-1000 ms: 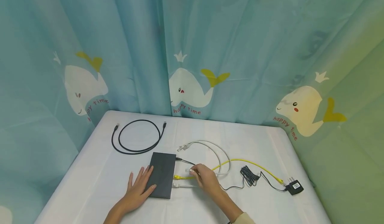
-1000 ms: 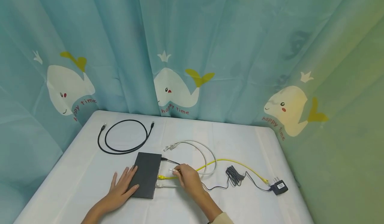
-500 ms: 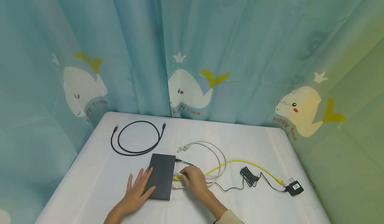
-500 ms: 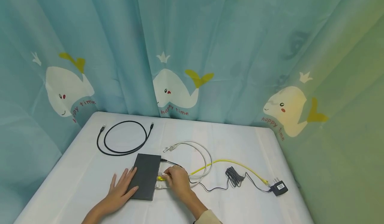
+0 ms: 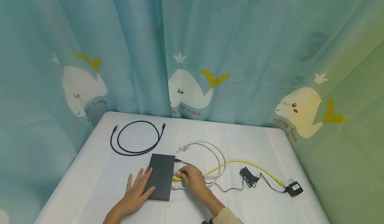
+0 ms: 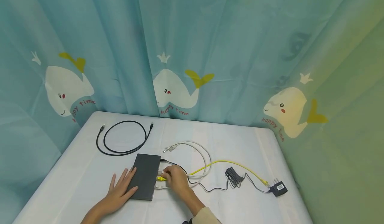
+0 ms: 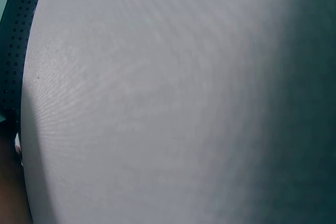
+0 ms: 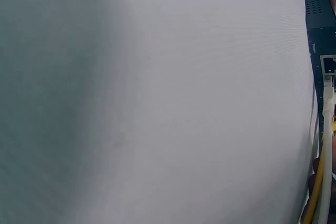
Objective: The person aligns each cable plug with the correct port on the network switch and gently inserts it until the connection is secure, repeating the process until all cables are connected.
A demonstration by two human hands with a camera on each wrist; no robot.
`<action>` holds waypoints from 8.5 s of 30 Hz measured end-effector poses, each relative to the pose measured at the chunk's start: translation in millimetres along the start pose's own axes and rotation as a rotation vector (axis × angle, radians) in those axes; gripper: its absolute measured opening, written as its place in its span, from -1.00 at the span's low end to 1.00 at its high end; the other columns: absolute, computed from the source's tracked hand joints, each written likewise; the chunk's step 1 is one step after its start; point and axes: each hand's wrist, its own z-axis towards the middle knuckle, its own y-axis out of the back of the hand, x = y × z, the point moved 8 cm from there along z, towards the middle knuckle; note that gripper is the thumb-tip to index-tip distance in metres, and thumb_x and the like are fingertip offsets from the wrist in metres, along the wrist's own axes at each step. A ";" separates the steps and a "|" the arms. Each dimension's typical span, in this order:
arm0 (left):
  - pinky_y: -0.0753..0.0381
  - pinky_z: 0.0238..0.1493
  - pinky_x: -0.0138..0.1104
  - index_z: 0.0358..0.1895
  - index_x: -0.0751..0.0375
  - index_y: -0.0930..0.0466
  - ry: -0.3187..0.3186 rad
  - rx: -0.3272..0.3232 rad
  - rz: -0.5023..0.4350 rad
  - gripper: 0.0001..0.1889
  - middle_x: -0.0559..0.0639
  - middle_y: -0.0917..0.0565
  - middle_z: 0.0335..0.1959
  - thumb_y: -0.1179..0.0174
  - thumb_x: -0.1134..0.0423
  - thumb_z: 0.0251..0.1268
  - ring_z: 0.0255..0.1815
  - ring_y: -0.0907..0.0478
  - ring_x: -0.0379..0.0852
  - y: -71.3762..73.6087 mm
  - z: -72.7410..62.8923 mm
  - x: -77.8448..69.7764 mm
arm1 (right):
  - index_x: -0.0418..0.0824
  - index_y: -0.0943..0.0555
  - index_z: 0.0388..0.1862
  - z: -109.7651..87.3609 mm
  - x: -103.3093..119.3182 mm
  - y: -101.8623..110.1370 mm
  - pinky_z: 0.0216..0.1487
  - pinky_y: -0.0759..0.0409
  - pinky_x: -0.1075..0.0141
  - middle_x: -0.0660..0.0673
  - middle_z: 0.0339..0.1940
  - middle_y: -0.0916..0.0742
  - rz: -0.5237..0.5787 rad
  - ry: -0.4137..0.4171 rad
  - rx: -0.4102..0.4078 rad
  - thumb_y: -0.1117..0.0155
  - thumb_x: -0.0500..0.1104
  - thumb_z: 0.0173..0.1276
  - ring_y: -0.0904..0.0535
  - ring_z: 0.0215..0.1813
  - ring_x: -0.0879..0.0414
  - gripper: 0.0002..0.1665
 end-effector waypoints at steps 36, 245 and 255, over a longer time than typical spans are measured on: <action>0.63 0.26 0.17 0.46 0.28 -0.04 -0.013 -0.008 -0.001 -0.28 0.30 -0.08 0.44 -0.01 -0.04 0.39 0.44 0.20 0.32 -2.0 0.5 -0.7 | -0.21 -0.74 -0.30 5.2 0.5 -4.8 -0.33 -0.53 0.52 0.09 -0.40 -0.68 0.151 0.103 0.143 -0.32 -0.23 0.25 -0.53 -0.33 0.36 -0.90; 0.75 0.27 0.01 0.49 0.09 -0.02 0.009 0.119 -0.264 -0.26 0.17 -0.02 0.48 -0.14 0.03 0.33 0.48 0.26 0.18 6.2 0.2 12.5 | -0.32 -0.65 -0.15 122.8 -30.9 125.4 -0.30 -0.59 0.40 -0.13 -0.27 -0.69 0.492 0.024 -0.438 -0.28 -0.16 0.30 -0.59 -0.31 -0.03 -0.75; 0.74 0.27 0.03 0.48 0.10 -0.03 0.013 0.099 -0.250 -0.26 0.19 -0.03 0.47 -0.15 0.05 0.32 0.48 0.26 0.19 8.5 2.4 12.7 | -0.22 -0.71 -0.21 80.3 -5.2 131.7 -0.27 -0.59 0.35 0.05 -0.31 -0.69 0.269 0.252 -0.246 -0.35 -0.26 0.21 -0.59 -0.28 0.18 -0.85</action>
